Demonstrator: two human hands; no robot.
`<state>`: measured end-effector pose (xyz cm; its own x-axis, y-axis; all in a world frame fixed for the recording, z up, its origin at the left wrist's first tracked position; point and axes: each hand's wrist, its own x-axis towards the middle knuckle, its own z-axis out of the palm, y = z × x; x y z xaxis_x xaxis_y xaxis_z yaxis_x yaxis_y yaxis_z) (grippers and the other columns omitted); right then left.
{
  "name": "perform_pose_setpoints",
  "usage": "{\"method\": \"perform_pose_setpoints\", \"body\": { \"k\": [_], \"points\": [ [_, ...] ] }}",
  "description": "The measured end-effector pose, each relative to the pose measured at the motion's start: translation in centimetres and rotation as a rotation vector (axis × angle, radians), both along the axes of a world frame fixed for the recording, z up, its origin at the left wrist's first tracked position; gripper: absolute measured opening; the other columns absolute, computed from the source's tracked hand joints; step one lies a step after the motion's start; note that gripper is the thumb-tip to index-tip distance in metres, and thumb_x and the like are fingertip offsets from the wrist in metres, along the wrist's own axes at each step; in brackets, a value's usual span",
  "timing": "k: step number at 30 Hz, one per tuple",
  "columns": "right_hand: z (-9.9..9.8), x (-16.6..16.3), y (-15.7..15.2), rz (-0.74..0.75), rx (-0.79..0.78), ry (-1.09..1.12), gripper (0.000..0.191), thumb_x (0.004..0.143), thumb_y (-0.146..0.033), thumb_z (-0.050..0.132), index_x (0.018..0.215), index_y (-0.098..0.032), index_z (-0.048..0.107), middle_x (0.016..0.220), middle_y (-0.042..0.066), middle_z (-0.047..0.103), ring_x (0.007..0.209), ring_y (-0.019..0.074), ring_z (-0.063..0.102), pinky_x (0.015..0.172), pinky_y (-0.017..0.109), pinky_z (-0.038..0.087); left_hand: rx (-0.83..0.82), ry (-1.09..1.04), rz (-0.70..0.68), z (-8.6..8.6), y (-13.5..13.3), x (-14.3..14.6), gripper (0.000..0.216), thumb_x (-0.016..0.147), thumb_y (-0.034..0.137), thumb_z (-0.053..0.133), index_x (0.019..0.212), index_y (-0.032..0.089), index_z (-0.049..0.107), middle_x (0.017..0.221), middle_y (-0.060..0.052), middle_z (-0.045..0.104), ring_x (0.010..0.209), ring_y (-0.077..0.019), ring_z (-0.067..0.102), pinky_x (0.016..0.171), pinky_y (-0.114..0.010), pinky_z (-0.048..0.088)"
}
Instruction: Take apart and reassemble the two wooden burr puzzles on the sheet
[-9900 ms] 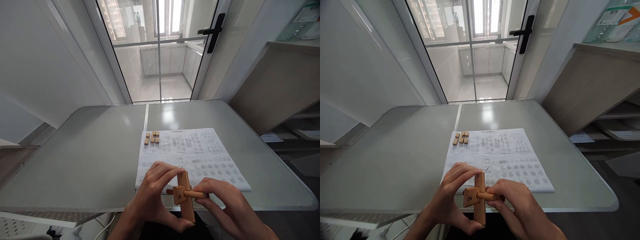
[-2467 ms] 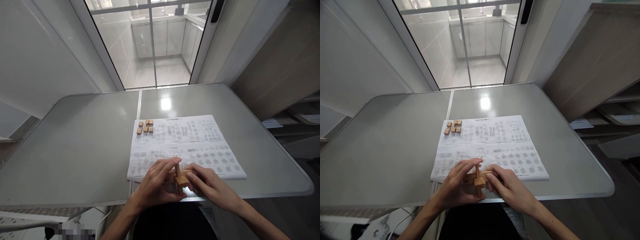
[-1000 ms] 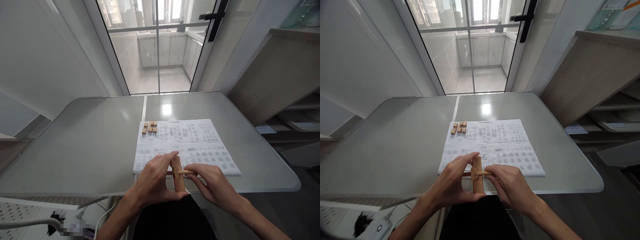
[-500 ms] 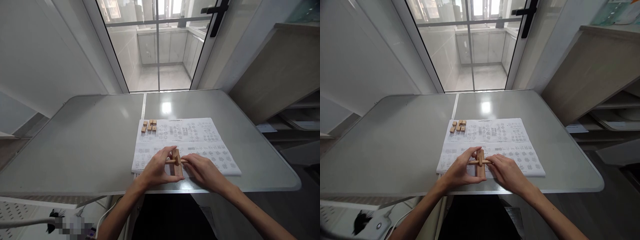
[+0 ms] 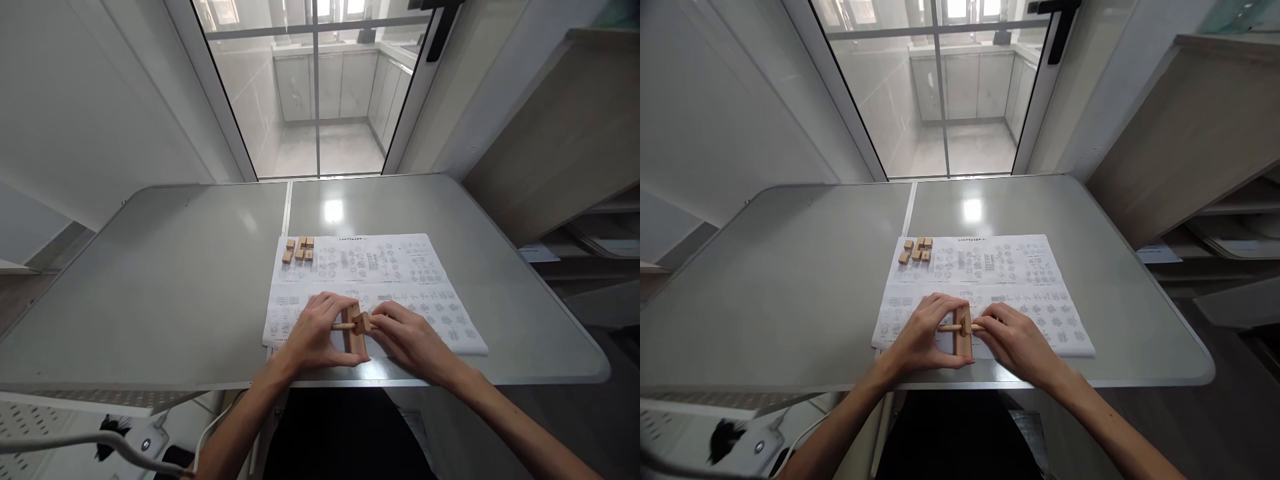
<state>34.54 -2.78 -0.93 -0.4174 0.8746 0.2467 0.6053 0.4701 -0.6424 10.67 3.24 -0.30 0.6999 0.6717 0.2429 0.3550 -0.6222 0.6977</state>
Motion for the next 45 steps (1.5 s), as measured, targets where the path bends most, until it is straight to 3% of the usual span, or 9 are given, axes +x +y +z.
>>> {"method": "perform_pose_setpoints", "body": {
  "k": [6, 10, 17, 25, 29, 33, 37, 41, 45],
  "points": [
    [-0.3, 0.1, -0.2, -0.052, -0.054, 0.047, 0.018, 0.11, -0.02, 0.051, 0.1, -0.024, 0.065, 0.103, 0.009, 0.065, 0.088, 0.0231, 0.065, 0.076, 0.038, 0.054, 0.029, -0.008, 0.009, -0.3, -0.2, 0.5, 0.086, 0.069, 0.048, 0.096, 0.139, 0.023, 0.053, 0.128, -0.01, 0.072, 0.12, -0.0336, 0.067, 0.106, -0.05, 0.051],
    [-0.2, 0.3, -0.6, -0.08, -0.115, 0.107, 0.019, 0.107, -0.016, 0.051, 0.111, -0.025, 0.067, 0.103, 0.007, 0.067, 0.083, 0.0206, 0.066, 0.071, 0.034, 0.054, 0.072, 0.005, -0.019, 0.0, -1.0, 0.9, 0.086, 0.077, 0.043, 0.091, 0.147, 0.021, 0.045, 0.137, -0.014, 0.066, 0.122, -0.0322, 0.069, 0.1, -0.046, 0.059],
    [1.4, 0.3, -1.2, -0.107, -0.12, 0.308, 0.019, 0.09, -0.011, 0.066, 0.102, -0.026, 0.064, 0.098, 0.003, 0.071, 0.083, 0.0215, 0.068, 0.07, 0.031, 0.051, 0.262, -0.031, -0.047, 3.5, -2.6, 1.9, 0.083, 0.088, 0.035, 0.082, 0.155, 0.019, 0.034, 0.135, -0.017, 0.069, 0.12, -0.0328, 0.072, 0.098, -0.047, 0.061],
    [2.8, -0.7, -1.3, -0.076, -0.364, 0.481, 0.012, 0.097, -0.027, 0.068, 0.086, -0.023, 0.066, 0.087, 0.001, 0.069, 0.077, 0.0189, 0.062, 0.07, 0.03, 0.047, 0.093, -0.048, -0.108, 6.0, -2.0, 1.8, 0.092, 0.071, 0.058, 0.094, 0.141, 0.022, 0.047, 0.138, -0.016, 0.067, 0.123, -0.0359, 0.07, 0.102, -0.05, 0.059],
    [3.6, -0.1, -1.6, -0.003, -0.578, 0.52, 0.015, 0.099, -0.037, 0.072, 0.108, -0.025, 0.069, 0.098, 0.002, 0.07, 0.084, 0.0199, 0.064, 0.072, 0.03, 0.05, -0.046, -0.094, -0.042, 5.7, -2.3, 1.2, 0.093, 0.067, 0.052, 0.098, 0.14, 0.025, 0.047, 0.13, -0.011, 0.072, 0.116, -0.0329, 0.074, 0.098, -0.047, 0.06],
    [4.6, 1.1, -2.0, 0.038, -0.657, 0.509, 0.046, 0.097, -0.04, 0.078, 0.138, -0.03, 0.058, 0.116, 0.004, 0.07, 0.104, 0.0224, 0.066, 0.09, 0.035, 0.053, -0.181, -0.15, 0.056, 5.7, -2.3, 0.2, 0.094, 0.063, 0.049, 0.1, 0.137, 0.025, 0.048, 0.128, -0.009, 0.073, 0.111, -0.0296, 0.076, 0.093, -0.041, 0.061],
    [5.7, 0.6, -2.2, -0.001, -0.781, 0.721, 0.03, 0.109, -0.051, 0.057, 0.116, -0.022, 0.064, 0.087, 0.002, 0.069, 0.076, 0.0166, 0.064, 0.079, 0.033, 0.055, -0.22, -0.159, 0.096, 5.9, -2.1, -0.2, 0.092, 0.061, 0.048, 0.102, 0.134, 0.025, 0.05, 0.125, -0.007, 0.074, 0.105, -0.0286, 0.078, 0.094, -0.041, 0.059],
    [6.2, -0.8, -2.1, -0.128, -0.958, 0.884, 0.038, 0.106, -0.056, 0.062, 0.097, -0.019, 0.063, 0.073, 0.0, 0.067, 0.059, 0.0121, 0.059, 0.06, 0.026, 0.051, -0.186, -0.139, 0.153, 5.7, -2.3, 0.0, 0.094, 0.06, 0.049, 0.102, 0.135, 0.026, 0.05, 0.128, -0.008, 0.072, 0.106, -0.0313, 0.078, 0.091, -0.043, 0.06],
    [6.1, -1.5, -2.2, -0.092, -1.129, 0.92, 0.041, 0.103, -0.058, 0.065, 0.095, -0.018, 0.064, 0.057, -0.004, 0.063, 0.043, 0.0081, 0.048, 0.047, 0.021, 0.042, -0.214, -0.184, 0.138, 5.5, -2.8, 0.4, 0.096, 0.058, 0.051, 0.102, 0.136, 0.025, 0.052, 0.124, -0.009, 0.075, 0.106, -0.0326, 0.079, 0.093, -0.044, 0.061]
  ]
}}
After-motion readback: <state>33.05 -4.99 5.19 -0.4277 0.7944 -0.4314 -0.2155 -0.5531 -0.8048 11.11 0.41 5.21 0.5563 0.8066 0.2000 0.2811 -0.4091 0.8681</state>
